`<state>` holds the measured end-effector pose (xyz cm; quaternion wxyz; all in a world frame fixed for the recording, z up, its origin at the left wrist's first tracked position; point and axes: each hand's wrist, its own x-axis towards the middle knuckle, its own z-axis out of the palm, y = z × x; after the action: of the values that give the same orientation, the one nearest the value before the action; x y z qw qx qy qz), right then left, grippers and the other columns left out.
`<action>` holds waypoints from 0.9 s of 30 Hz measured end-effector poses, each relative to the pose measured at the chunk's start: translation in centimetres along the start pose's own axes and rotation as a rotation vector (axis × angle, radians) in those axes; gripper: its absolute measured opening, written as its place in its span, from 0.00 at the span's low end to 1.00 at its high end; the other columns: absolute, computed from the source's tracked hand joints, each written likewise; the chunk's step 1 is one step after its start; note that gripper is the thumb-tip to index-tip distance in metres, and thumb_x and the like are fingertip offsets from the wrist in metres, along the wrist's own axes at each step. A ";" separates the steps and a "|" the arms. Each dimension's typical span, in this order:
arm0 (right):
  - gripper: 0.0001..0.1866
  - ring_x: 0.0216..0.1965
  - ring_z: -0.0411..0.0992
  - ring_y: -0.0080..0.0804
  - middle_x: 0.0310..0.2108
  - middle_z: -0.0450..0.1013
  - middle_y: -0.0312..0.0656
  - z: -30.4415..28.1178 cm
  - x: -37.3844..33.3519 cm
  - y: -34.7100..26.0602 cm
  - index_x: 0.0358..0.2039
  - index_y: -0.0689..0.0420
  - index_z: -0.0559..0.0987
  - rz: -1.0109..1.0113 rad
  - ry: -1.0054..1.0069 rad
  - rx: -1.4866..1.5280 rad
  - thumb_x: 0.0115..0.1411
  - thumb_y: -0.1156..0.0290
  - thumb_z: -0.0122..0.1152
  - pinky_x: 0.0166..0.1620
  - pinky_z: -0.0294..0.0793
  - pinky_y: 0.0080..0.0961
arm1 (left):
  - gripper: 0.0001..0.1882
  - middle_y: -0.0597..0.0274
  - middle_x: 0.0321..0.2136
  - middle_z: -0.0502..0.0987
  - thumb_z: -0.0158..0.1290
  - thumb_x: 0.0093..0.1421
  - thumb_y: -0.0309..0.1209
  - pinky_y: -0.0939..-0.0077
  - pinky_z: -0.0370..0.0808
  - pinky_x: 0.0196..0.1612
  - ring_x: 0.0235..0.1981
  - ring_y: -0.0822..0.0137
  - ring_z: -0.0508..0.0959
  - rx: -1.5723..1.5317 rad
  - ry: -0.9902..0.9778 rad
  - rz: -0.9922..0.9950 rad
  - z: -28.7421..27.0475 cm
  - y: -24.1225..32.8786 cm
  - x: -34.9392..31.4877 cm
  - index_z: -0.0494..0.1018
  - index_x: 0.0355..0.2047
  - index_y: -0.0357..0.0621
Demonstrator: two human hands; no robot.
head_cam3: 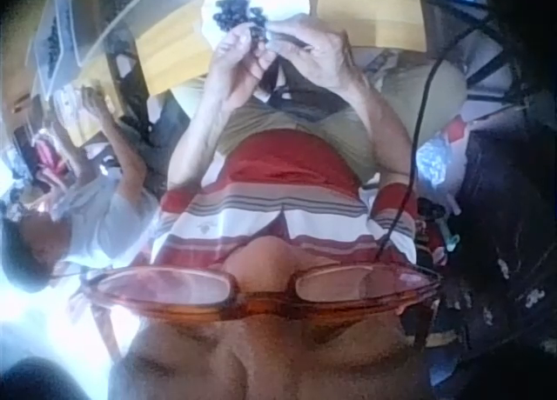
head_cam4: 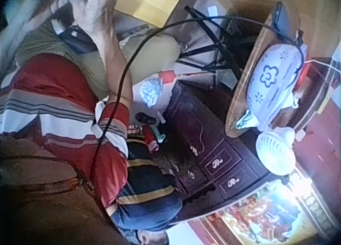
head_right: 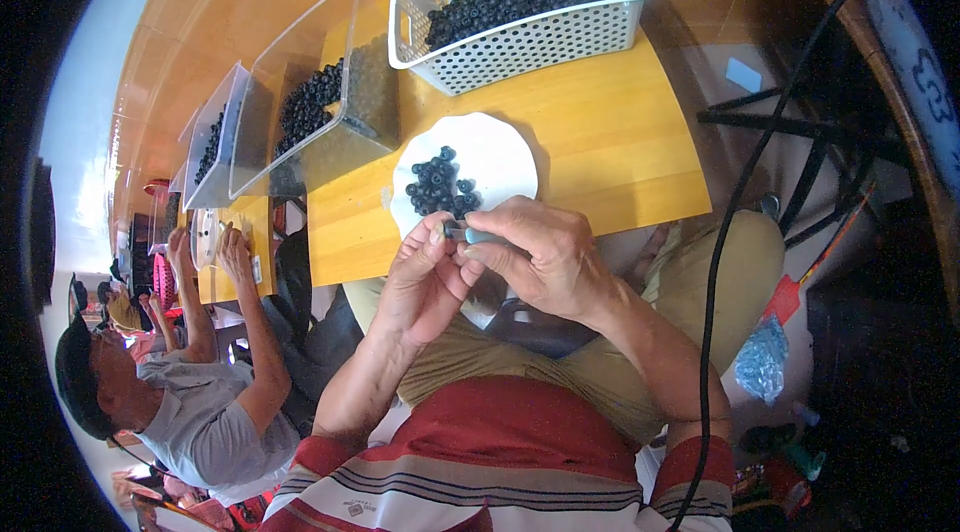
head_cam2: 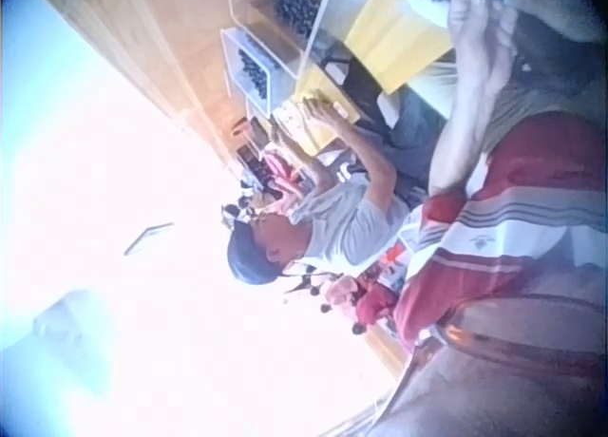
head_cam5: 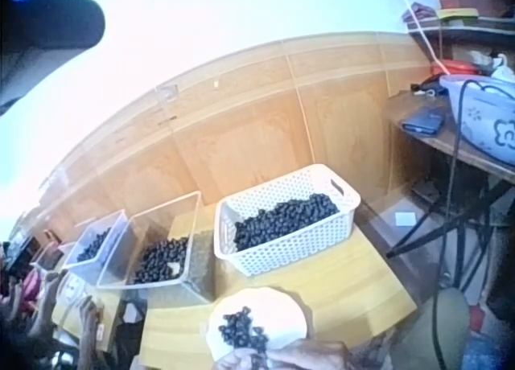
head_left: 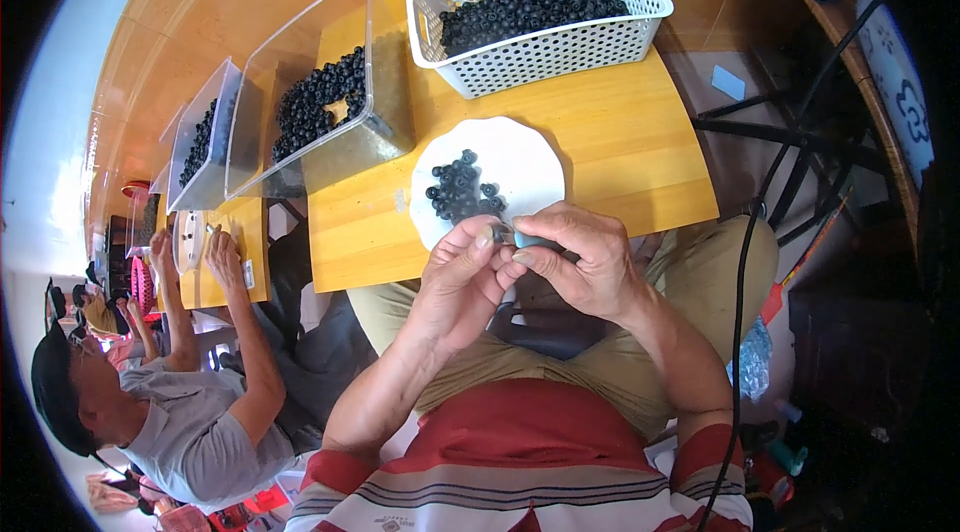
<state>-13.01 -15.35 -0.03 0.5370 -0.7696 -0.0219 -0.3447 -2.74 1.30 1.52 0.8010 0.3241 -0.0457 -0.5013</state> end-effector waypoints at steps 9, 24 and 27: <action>0.16 0.34 0.81 0.42 0.34 0.80 0.47 0.0 0.0 -0.1 0.43 0.62 0.83 -0.006 -0.002 -0.037 0.54 0.74 0.74 0.34 0.79 0.32 | 0.10 0.64 0.40 0.82 0.56 0.69 0.31 0.69 0.82 0.50 0.40 0.72 0.81 -0.009 0.033 -0.019 -0.6 -0.3 0.0 0.77 0.50 0.44; 0.16 0.34 0.81 0.43 0.34 0.80 0.48 -0.3 0.1 0.4 0.45 0.62 0.82 0.000 -0.012 -0.058 0.56 0.74 0.73 0.35 0.79 0.33 | 0.13 0.61 0.41 0.81 0.58 0.68 0.32 0.66 0.84 0.49 0.42 0.66 0.82 0.052 -0.003 -0.011 -1.0 -0.5 -0.3 0.76 0.50 0.45; 0.15 0.35 0.81 0.44 0.35 0.80 0.49 -0.3 0.1 0.4 0.45 0.62 0.81 0.020 -0.019 -0.031 0.58 0.74 0.71 0.36 0.79 0.33 | 0.12 0.62 0.40 0.81 0.58 0.68 0.31 0.66 0.84 0.48 0.41 0.67 0.82 0.037 0.013 -0.010 -0.8 -0.4 -0.2 0.76 0.50 0.45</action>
<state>-12.88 -15.83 -0.27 0.5284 -0.7812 -0.0140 -0.3323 -2.86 1.75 0.76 0.7926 0.3426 -0.0481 -0.5021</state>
